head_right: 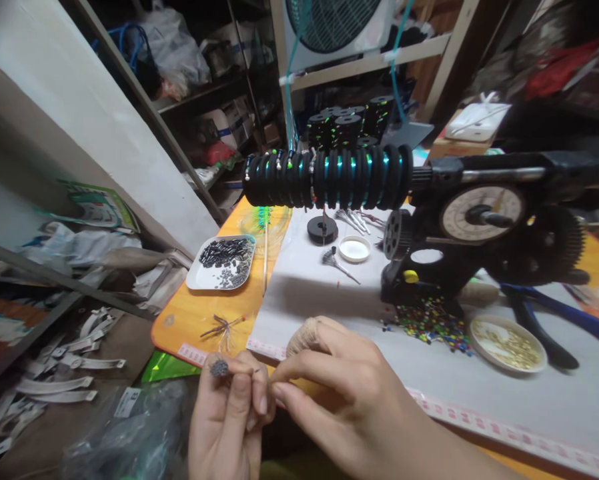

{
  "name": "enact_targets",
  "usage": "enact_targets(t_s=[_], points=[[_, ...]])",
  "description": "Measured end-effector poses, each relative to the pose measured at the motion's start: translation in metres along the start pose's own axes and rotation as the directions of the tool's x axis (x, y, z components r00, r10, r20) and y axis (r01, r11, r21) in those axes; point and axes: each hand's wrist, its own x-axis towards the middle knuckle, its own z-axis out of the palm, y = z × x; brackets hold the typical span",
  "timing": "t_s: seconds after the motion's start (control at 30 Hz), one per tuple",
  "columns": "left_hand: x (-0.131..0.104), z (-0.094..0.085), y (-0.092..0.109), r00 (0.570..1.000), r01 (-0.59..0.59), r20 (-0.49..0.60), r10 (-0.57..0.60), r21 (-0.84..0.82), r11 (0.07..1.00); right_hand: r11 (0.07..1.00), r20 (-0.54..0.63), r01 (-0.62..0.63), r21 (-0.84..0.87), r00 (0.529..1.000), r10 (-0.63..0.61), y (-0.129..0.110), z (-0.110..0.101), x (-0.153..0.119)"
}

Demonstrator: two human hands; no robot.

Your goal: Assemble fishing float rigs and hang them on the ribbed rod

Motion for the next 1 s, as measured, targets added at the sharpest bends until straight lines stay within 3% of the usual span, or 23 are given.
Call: enact_targets(t_s=[0.2, 0.37, 0.57, 0.67, 0.87, 1.0], points=[[-0.001, 0.003, -0.004, 0.990, -0.139, 0.005, 0.139, 0.053, 0.989, 0.999, -0.004, -0.034, 0.019, 0.999, 0.035, 0.000, 0.000, 0.000], [-0.007, 0.010, -0.011, 0.936, -0.344, 0.003, 0.351, 0.214, 0.914, 0.993, -0.055, -0.082, 0.084, 0.995, 0.087, 0.000, -0.002, 0.003], [-0.012, 0.010, -0.019, 0.937, -0.334, -0.015, 0.350, 0.266, 0.904, 0.986, -0.067, -0.087, 0.140, 0.993, 0.097, 0.000, -0.003, 0.004], [-0.010, 0.010, -0.015, 0.926, -0.365, -0.011, 0.377, 0.222, 0.904, 0.997, -0.045, -0.034, 0.064, 0.998, 0.037, -0.001, -0.001, 0.003], [-0.004, 0.010, -0.001, 0.904, -0.427, -0.010, 0.427, -0.037, 0.904, 0.995, -0.016, 0.072, -0.067, 0.997, -0.074, -0.004, 0.000, -0.001], [-0.004, 0.004, 0.007, 0.873, -0.487, -0.007, 0.487, -0.026, 0.873, 0.994, 0.000, 0.109, -0.031, 0.994, -0.109, 0.000, -0.001, -0.005]])
